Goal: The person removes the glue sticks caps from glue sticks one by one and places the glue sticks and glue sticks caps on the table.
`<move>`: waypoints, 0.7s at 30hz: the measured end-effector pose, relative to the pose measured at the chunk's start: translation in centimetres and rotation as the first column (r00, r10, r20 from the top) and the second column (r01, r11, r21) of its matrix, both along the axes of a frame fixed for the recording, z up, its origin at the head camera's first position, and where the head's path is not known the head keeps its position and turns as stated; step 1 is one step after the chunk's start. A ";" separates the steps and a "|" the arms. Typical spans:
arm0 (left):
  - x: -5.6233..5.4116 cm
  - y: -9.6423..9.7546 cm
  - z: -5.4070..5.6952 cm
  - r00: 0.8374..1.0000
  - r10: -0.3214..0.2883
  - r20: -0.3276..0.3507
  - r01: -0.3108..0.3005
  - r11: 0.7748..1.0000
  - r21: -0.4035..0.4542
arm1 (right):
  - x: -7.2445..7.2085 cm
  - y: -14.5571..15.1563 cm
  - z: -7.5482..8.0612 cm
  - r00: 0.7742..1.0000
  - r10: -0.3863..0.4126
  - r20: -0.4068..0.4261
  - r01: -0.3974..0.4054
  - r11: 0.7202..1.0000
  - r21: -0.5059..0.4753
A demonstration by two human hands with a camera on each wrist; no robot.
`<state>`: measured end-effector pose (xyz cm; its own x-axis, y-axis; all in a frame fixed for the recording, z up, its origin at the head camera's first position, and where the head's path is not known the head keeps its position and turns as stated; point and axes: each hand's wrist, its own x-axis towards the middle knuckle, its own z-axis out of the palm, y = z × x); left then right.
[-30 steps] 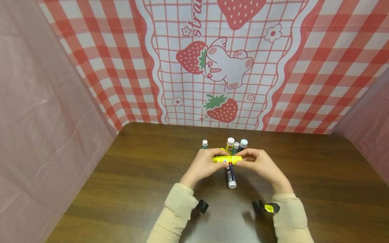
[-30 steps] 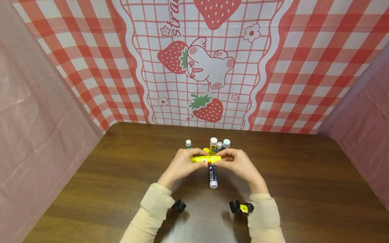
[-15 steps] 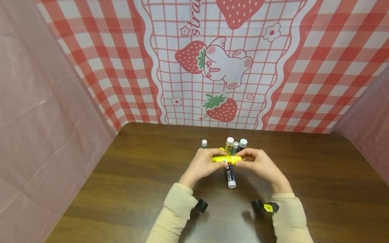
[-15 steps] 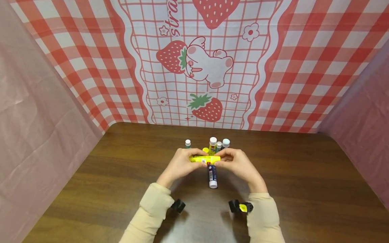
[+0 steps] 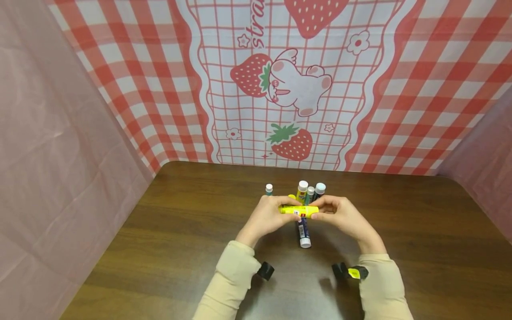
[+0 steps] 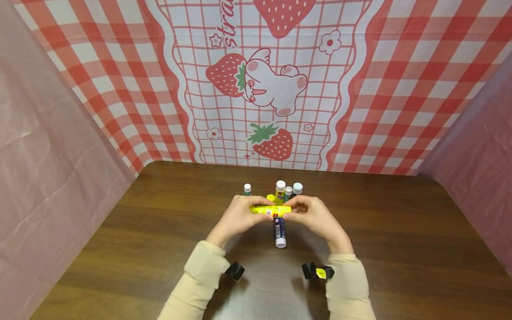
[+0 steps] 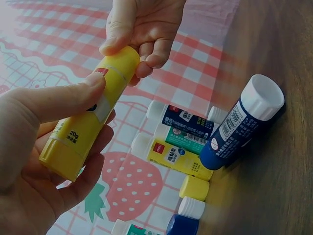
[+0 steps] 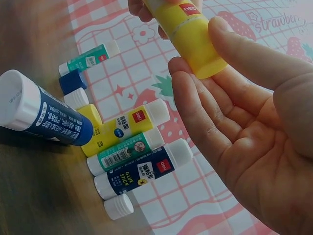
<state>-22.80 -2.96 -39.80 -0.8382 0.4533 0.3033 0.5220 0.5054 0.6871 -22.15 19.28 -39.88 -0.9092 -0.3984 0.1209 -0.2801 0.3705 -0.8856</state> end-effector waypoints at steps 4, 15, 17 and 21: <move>-0.1 0.1 -0.1 1.000 -0.004 0.008 0.004 1.000 0.002 | 0.0 0.1 0.0 1.000 0.013 -0.007 -0.013 1.000 -0.004; -0.1 0.1 -0.2 1.000 -0.013 0.011 0.013 1.000 0.016 | 0.0 0.2 0.1 1.000 0.027 0.008 -0.027 1.000 -0.009; -0.1 0.1 -0.1 1.000 -0.015 0.011 0.015 1.000 0.016 | 0.0 0.2 0.0 1.000 0.021 0.009 -0.021 1.000 -0.003; 0.0 0.0 -0.2 1.000 0.001 0.011 -0.001 1.000 0.019 | 0.1 0.0 0.1 1.000 0.024 0.000 -0.024 1.000 -0.003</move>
